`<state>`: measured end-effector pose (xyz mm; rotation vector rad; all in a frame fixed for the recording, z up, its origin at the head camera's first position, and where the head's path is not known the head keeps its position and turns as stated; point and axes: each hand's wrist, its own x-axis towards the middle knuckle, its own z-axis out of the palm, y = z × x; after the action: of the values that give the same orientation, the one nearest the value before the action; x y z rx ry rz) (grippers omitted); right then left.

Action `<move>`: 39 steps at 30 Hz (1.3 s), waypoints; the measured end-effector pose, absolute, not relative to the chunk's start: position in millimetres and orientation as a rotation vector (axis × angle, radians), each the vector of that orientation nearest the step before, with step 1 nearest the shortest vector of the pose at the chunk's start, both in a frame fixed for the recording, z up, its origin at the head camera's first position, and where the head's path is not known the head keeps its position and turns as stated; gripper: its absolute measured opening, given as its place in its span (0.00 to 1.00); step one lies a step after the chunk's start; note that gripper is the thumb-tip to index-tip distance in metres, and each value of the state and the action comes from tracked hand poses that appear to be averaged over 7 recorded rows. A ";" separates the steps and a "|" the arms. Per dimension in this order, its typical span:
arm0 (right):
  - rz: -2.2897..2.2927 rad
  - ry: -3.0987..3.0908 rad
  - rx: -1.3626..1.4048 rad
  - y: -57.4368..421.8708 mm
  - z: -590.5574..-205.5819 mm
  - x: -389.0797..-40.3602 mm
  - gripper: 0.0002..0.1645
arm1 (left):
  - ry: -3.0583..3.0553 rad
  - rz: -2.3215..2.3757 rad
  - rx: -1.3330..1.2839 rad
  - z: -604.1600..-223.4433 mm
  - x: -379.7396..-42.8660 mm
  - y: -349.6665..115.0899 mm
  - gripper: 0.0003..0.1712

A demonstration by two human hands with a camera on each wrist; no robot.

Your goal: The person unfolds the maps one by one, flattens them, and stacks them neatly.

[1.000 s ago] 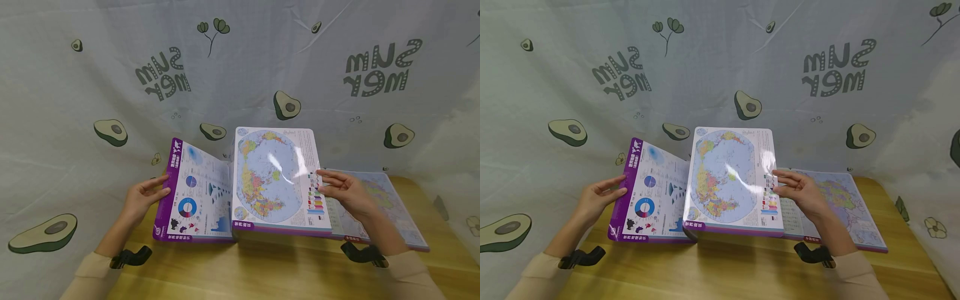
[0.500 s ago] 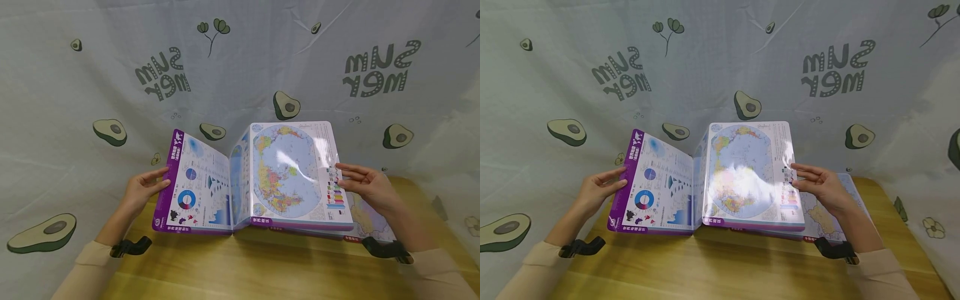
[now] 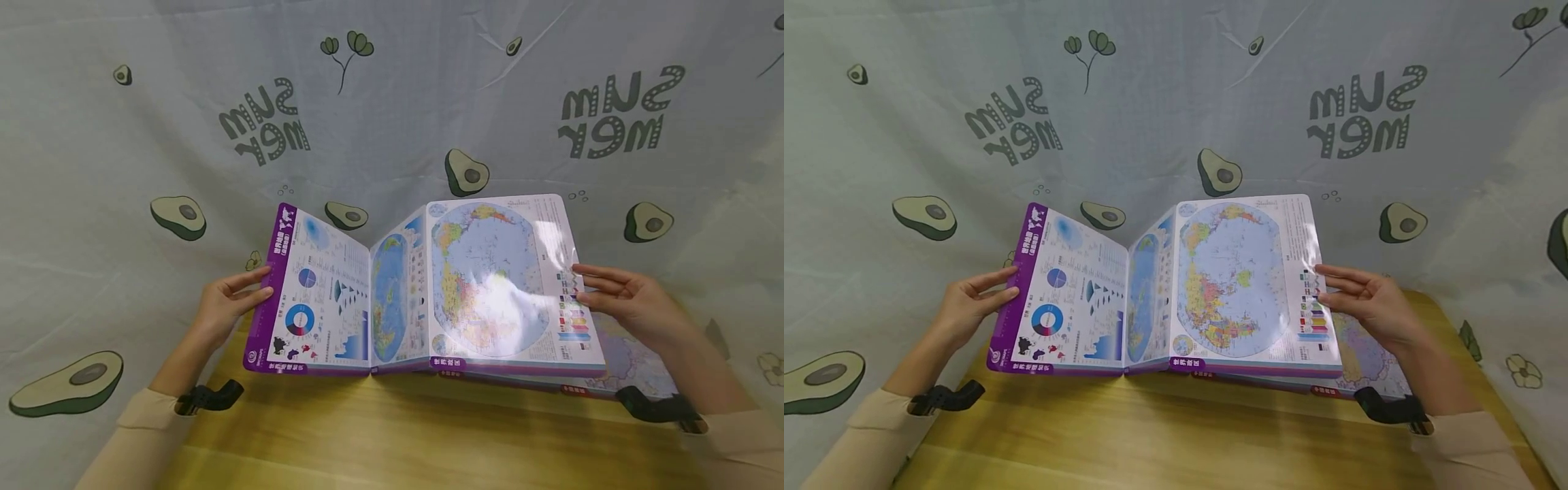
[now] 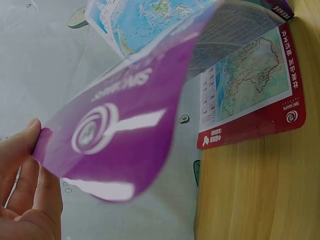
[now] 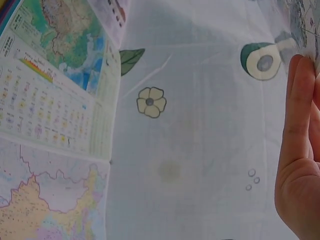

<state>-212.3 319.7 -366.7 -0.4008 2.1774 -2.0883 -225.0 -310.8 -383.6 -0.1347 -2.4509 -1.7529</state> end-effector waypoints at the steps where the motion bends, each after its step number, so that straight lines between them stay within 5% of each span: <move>1: -2.080 2.183 -0.411 322.0 -366.2 -212.1 0.29 | -2.449 -1.751 -0.138 -382.5 -225.3 -311.2 0.31; 27: -1.725 2.554 -0.074 362.3 -353.5 -203.8 0.27 | -2.430 -1.721 -0.031 -380.8 -244.4 -331.1 0.31; 39: -1.471 2.706 0.113 352.3 -348.5 -202.6 0.37 | -2.408 -1.723 0.004 -410.0 -263.1 -358.9 0.31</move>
<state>-202.6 352.3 -348.5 0.1126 2.7063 -1.4712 -263.1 -358.9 -410.0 0.0037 -2.4082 -1.7231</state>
